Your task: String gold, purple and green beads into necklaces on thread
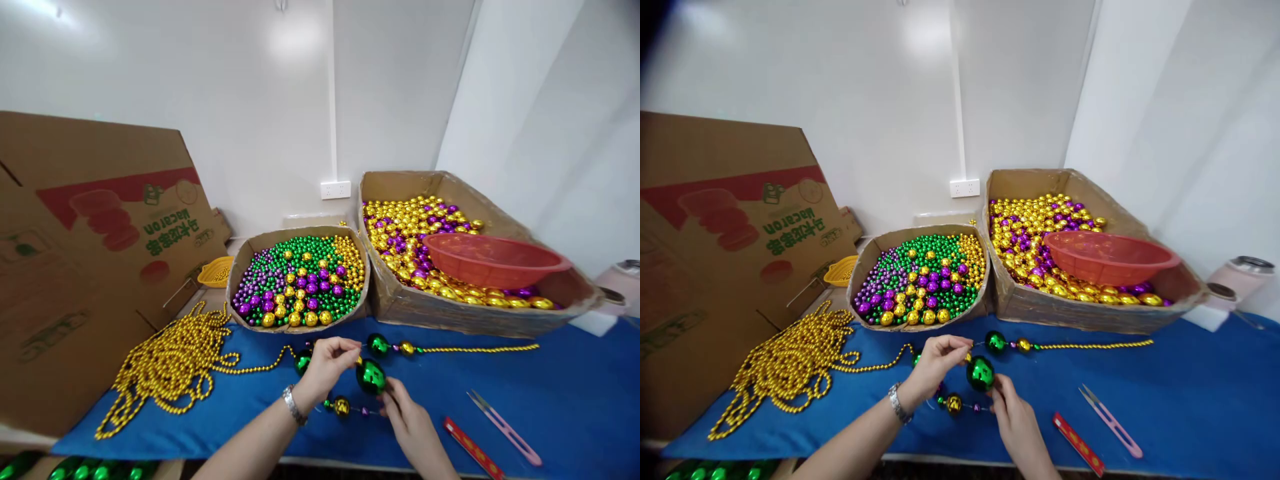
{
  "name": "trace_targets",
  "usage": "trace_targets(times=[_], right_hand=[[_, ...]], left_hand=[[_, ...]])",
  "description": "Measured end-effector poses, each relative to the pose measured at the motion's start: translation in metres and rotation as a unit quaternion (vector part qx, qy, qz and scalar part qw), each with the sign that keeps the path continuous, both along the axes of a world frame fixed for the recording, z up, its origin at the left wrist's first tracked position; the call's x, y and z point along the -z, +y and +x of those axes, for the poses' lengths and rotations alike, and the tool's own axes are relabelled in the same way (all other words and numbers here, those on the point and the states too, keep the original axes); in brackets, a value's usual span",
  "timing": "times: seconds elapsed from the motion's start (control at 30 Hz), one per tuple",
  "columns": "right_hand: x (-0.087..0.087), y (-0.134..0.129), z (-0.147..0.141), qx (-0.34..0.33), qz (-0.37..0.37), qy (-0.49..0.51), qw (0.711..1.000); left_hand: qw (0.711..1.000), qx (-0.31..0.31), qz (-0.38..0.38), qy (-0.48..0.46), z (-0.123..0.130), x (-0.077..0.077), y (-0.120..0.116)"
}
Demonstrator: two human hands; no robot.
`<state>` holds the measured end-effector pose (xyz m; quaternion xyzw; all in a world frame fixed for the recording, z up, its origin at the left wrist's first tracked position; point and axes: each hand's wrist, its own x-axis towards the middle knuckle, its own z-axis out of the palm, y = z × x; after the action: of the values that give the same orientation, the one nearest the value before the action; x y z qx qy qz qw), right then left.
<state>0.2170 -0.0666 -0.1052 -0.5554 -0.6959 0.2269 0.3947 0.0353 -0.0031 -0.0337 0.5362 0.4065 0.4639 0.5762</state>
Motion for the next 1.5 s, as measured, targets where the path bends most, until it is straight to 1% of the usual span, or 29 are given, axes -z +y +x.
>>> trace_targets(times=[0.03,0.1,0.17,0.23,0.3,0.33,0.4,0.43,0.5,0.57,0.6,0.67,0.7,0.77,0.83,0.9,0.97,1.03,1.1,1.17,1.23,1.3,1.33,1.37,1.4,1.43,1.5], right_hand=[[-0.001,0.001,0.004,0.004,0.008,-0.010,1.000],[-0.010,0.004,0.011,0.026,0.027,-0.027,0.999],[-0.026,0.005,0.013,0.037,0.036,-0.030,0.998],[-0.044,0.006,0.008,0.019,0.044,-0.026,0.999],[-0.061,0.006,0.001,-0.018,0.046,-0.012,0.999],[-0.067,0.006,-0.002,-0.032,0.045,-0.004,0.998],[-0.078,0.006,-0.005,-0.044,0.047,0.009,0.998],[-0.083,0.006,-0.004,-0.043,0.053,0.011,0.998],[-0.093,0.006,0.000,-0.042,0.066,0.005,0.997],[-0.105,0.006,0.004,-0.050,0.051,0.010,0.997],[-0.111,0.006,0.004,-0.056,0.027,0.024,0.998],[-0.123,0.005,0.003,-0.070,-0.034,0.074,0.994],[-0.129,0.004,0.000,-0.077,-0.063,0.104,0.990],[-0.140,0.002,-0.003,-0.086,-0.096,0.163,0.978],[-0.149,0.001,0.000,-0.074,-0.099,0.221,0.967],[-0.156,0.003,0.012,-0.028,-0.079,0.291,0.953],[-0.160,0.006,0.033,0.041,-0.049,0.360,0.931],[-0.160,0.010,0.060,0.112,-0.020,0.416,0.902],[-0.158,0.012,0.085,0.174,0.004,0.455,0.873],[-0.153,0.013,0.105,0.220,0.012,0.479,0.850],[-0.148,0.013,0.117,0.256,0.010,0.495,0.830],[-0.145,0.013,0.121,0.282,0.015,0.510,0.812],[-0.144,0.013,0.120,0.287,0.016,0.515,0.807],[-0.143,0.014,0.118,0.286,0.015,0.518,0.806],[-0.143,0.015,0.114,0.282,0.014,0.518,0.808],[-0.142,0.016,0.110,0.274,0.012,0.514,0.813],[-0.140,0.019,0.101,0.254,0.012,0.503,0.826]], left_hand=[[0.999,0.004,0.027,0.020,0.000,-0.002,-0.001],[0.994,0.016,0.093,0.059,0.000,-0.014,-0.004],[0.985,0.025,0.149,0.083,0.001,-0.035,-0.006],[0.979,0.029,0.188,0.079,0.005,-0.058,-0.006],[0.977,0.030,0.202,0.054,0.008,-0.078,-0.006],[0.979,0.030,0.199,0.040,0.010,-0.085,-0.005],[0.982,0.022,0.186,0.009,0.009,-0.091,-0.004],[0.984,0.014,0.180,-0.006,0.008,-0.091,-0.005],[0.985,-0.006,0.172,-0.035,0.003,-0.085,-0.007],[0.985,-0.003,0.168,-0.041,-0.001,-0.070,-0.013],[0.985,0.014,0.172,-0.027,-0.002,-0.061,-0.017],[0.976,0.064,0.203,0.037,0.002,-0.039,-0.025],[0.965,0.088,0.231,0.082,0.006,-0.026,-0.029],[0.931,0.124,0.293,0.177,0.016,0.000,-0.034],[0.891,0.154,0.334,0.267,0.024,0.025,-0.037],[0.852,0.173,0.347,0.351,0.024,0.046,-0.035],[0.817,0.163,0.352,0.426,0.015,0.062,-0.029],[0.769,0.135,0.368,0.505,-0.002,0.069,-0.022],[0.720,0.112,0.382,0.569,-0.023,0.071,-0.014],[0.681,0.103,0.396,0.608,-0.044,0.070,-0.009],[0.650,0.099,0.412,0.631,-0.064,0.070,-0.008],[0.619,0.088,0.426,0.654,-0.081,0.071,-0.011],[0.613,0.081,0.428,0.659,-0.089,0.072,-0.015],[0.613,0.075,0.426,0.661,-0.096,0.072,-0.019],[0.621,0.071,0.422,0.657,-0.102,0.071,-0.023],[0.634,0.071,0.416,0.648,-0.107,0.069,-0.028],[0.673,0.075,0.406,0.614,-0.113,0.062,-0.036]])
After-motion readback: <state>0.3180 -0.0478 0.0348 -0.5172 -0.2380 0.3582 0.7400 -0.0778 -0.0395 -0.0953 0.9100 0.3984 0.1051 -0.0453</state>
